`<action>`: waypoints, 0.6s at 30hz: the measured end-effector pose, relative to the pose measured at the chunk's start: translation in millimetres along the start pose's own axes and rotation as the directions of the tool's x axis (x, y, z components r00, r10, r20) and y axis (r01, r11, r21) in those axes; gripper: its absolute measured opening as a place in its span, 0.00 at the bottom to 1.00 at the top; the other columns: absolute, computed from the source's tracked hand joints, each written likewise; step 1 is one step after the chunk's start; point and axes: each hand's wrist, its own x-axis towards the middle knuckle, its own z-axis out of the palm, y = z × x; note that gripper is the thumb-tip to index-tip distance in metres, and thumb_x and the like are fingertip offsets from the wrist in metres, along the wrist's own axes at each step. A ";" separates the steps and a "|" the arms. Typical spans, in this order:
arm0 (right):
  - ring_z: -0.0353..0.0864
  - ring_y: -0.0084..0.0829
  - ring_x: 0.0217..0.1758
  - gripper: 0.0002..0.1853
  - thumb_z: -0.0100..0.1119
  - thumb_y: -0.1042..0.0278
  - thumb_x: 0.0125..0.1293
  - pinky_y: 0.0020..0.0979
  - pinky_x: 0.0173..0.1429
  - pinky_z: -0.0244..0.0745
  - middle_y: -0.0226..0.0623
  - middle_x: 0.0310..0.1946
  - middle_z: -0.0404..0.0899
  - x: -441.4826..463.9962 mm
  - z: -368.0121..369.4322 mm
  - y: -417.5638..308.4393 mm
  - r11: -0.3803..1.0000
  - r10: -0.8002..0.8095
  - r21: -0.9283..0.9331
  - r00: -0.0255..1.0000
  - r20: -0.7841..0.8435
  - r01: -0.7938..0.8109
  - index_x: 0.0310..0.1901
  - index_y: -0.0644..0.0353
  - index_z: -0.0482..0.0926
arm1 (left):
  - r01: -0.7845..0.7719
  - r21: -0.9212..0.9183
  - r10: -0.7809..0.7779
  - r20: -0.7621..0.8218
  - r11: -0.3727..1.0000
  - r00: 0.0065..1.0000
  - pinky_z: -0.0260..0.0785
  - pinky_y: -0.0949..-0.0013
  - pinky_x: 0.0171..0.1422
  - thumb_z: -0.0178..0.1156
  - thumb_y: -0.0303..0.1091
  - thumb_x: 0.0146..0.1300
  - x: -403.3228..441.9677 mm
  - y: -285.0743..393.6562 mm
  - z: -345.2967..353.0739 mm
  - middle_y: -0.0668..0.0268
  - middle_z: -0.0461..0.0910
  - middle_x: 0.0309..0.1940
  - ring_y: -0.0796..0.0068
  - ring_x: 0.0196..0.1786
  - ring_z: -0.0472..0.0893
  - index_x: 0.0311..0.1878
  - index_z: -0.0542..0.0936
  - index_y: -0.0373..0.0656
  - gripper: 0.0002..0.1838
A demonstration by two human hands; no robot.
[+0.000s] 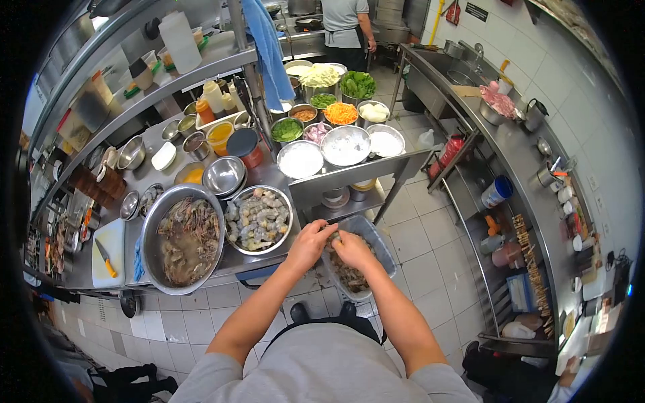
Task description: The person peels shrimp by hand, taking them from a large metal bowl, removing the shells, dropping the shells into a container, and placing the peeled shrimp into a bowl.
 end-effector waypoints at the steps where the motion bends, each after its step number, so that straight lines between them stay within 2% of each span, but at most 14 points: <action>1: 0.80 0.55 0.52 0.19 0.51 0.60 0.67 0.49 0.56 0.73 0.61 0.47 0.80 -3.0 0.9 4.3 1.000 0.005 0.001 1.000 -0.004 -0.005 0.45 0.74 0.76 | 0.007 0.017 -0.007 -0.004 1.000 1.000 0.74 0.56 0.55 0.58 0.19 0.55 -0.3 1.3 4.4 0.54 0.78 0.50 0.52 0.52 0.79 0.59 0.80 0.44 0.25; 2: 0.80 0.56 0.51 0.18 0.51 0.60 0.67 0.50 0.55 0.72 0.60 0.46 0.80 -5.8 2.0 8.0 0.998 -0.046 -0.046 0.996 -0.074 0.043 0.44 0.72 0.75 | 0.004 0.015 -0.004 -0.002 1.000 1.000 0.74 0.56 0.55 0.58 0.19 0.55 -0.5 1.7 10.9 0.54 0.78 0.50 0.52 0.52 0.79 0.59 0.80 0.44 0.25; 3: 0.79 0.56 0.50 0.17 0.51 0.60 0.67 0.50 0.54 0.72 0.59 0.45 0.80 -7.6 2.2 10.9 0.991 -0.101 -0.096 0.985 -0.140 0.088 0.43 0.71 0.75 | 0.025 -0.029 -0.026 -0.040 0.999 0.999 0.75 0.57 0.53 0.57 0.20 0.57 -2.1 -0.1 20.5 0.53 0.80 0.48 0.52 0.48 0.81 0.60 0.79 0.42 0.25; 4: 0.79 0.56 0.50 0.17 0.51 0.60 0.67 0.50 0.54 0.72 0.59 0.45 0.80 -9.4 0.4 10.7 0.992 -0.100 -0.096 0.985 -0.141 0.087 0.43 0.71 0.75 | 0.044 -0.072 -0.049 -0.077 0.996 0.996 0.76 0.57 0.51 0.57 0.21 0.58 -3.6 -1.8 28.9 0.53 0.81 0.46 0.52 0.44 0.82 0.61 0.78 0.41 0.25; 5: 0.79 0.56 0.49 0.17 0.51 0.59 0.68 0.51 0.53 0.72 0.58 0.44 0.80 -11.2 -1.7 10.4 0.988 -0.127 -0.102 0.980 -0.156 0.112 0.42 0.69 0.75 | 0.043 -0.071 -0.048 -0.077 0.997 0.996 0.76 0.57 0.51 0.57 0.21 0.58 -5.7 -3.2 37.0 0.53 0.81 0.46 0.52 0.44 0.82 0.61 0.78 0.41 0.25; 7: 0.79 0.56 0.48 0.16 0.51 0.59 0.69 0.51 0.53 0.72 0.57 0.42 0.79 -13.1 -4.3 11.5 0.984 -0.155 -0.108 0.973 -0.170 0.138 0.40 0.67 0.75 | 0.176 -0.276 -0.201 -0.064 0.945 0.978 0.77 0.58 0.48 0.55 0.24 0.62 -8.5 -5.6 48.4 0.51 0.84 0.41 0.51 0.36 0.83 0.64 0.75 0.39 0.25; 8: 0.79 0.57 0.47 0.15 0.51 0.58 0.69 0.51 0.52 0.71 0.56 0.40 0.79 -13.9 -5.7 12.2 0.981 -0.176 -0.106 0.971 -0.163 0.160 0.39 0.66 0.74 | 0.176 -0.276 -0.201 -0.065 0.945 0.977 0.77 0.58 0.48 0.55 0.24 0.62 -9.0 -9.8 52.2 0.51 0.84 0.41 0.51 0.36 0.83 0.64 0.75 0.39 0.25; 10: 0.79 0.57 0.47 0.15 0.50 0.58 0.70 0.52 0.51 0.71 0.55 0.38 0.79 -15.0 -8.5 11.7 0.977 -0.198 -0.106 0.968 -0.154 0.183 0.38 0.65 0.74 | 0.484 -0.490 -0.411 0.255 0.725 0.875 0.77 0.59 0.48 0.54 0.27 0.63 -6.8 -9.9 51.3 0.47 0.84 0.40 0.47 0.38 0.84 0.66 0.74 0.41 0.25; 11: 0.78 0.56 0.47 0.14 0.51 0.60 0.69 0.51 0.51 0.71 0.55 0.38 0.79 -15.6 -9.7 11.4 0.989 -0.132 -0.086 0.985 -0.109 0.123 0.39 0.65 0.74 | 0.483 -0.490 -0.412 0.253 0.725 0.875 0.77 0.59 0.48 0.54 0.27 0.63 -8.2 -7.9 51.5 0.47 0.84 0.40 0.47 0.38 0.84 0.66 0.74 0.41 0.25; 13: 0.77 0.56 0.46 0.12 0.52 0.63 0.68 0.50 0.51 0.71 0.55 0.39 0.79 -13.7 -6.1 15.7 0.996 -0.066 -0.068 0.996 -0.065 0.062 0.41 0.66 0.74 | 0.487 -0.384 -0.396 0.293 0.785 0.870 0.75 0.57 0.55 0.55 0.28 0.62 -6.5 10.3 39.1 0.44 0.82 0.46 0.43 0.47 0.83 0.67 0.72 0.38 0.27; 14: 0.78 0.56 0.46 0.14 0.52 0.61 0.67 0.51 0.51 0.71 0.55 0.39 0.80 -10.0 1.8 21.5 0.997 -0.054 -0.058 0.993 -0.102 0.049 0.41 0.65 0.74 | 0.486 -0.384 -0.395 0.293 0.785 0.871 0.75 0.57 0.55 0.55 0.28 0.62 -7.9 10.9 44.8 0.44 0.82 0.46 0.43 0.47 0.83 0.67 0.72 0.38 0.27; 16: 0.79 0.57 0.46 0.15 0.53 0.59 0.67 0.52 0.51 0.72 0.54 0.38 0.81 -10.9 8.7 20.0 0.998 -0.041 -0.048 0.989 -0.140 0.034 0.41 0.64 0.75 | 0.301 -0.263 -0.285 0.098 0.917 0.954 0.71 0.55 0.62 0.56 0.29 0.61 -10.6 16.0 53.7 0.41 0.80 0.51 0.42 0.54 0.79 0.67 0.69 0.35 0.29; 17: 0.79 0.57 0.46 0.15 0.53 0.58 0.67 0.52 0.50 0.72 0.54 0.39 0.81 -12.5 11.9 19.6 0.995 -0.041 -0.097 0.981 -0.187 0.023 0.42 0.64 0.75 | 0.357 -0.279 -0.327 0.147 0.892 0.933 0.68 0.54 0.65 0.55 0.29 0.61 -11.5 16.0 56.5 0.40 0.77 0.55 0.42 0.59 0.77 0.66 0.68 0.33 0.28; 18: 0.80 0.57 0.46 0.15 0.53 0.58 0.66 0.52 0.50 0.72 0.54 0.39 0.82 -14.5 12.7 19.7 0.989 -0.044 -0.147 0.972 -0.231 0.010 0.42 0.64 0.75 | 0.359 -0.283 -0.330 0.145 0.890 0.933 0.68 0.54 0.65 0.55 0.29 0.61 -10.4 19.4 54.9 0.40 0.77 0.55 0.42 0.59 0.77 0.66 0.68 0.33 0.28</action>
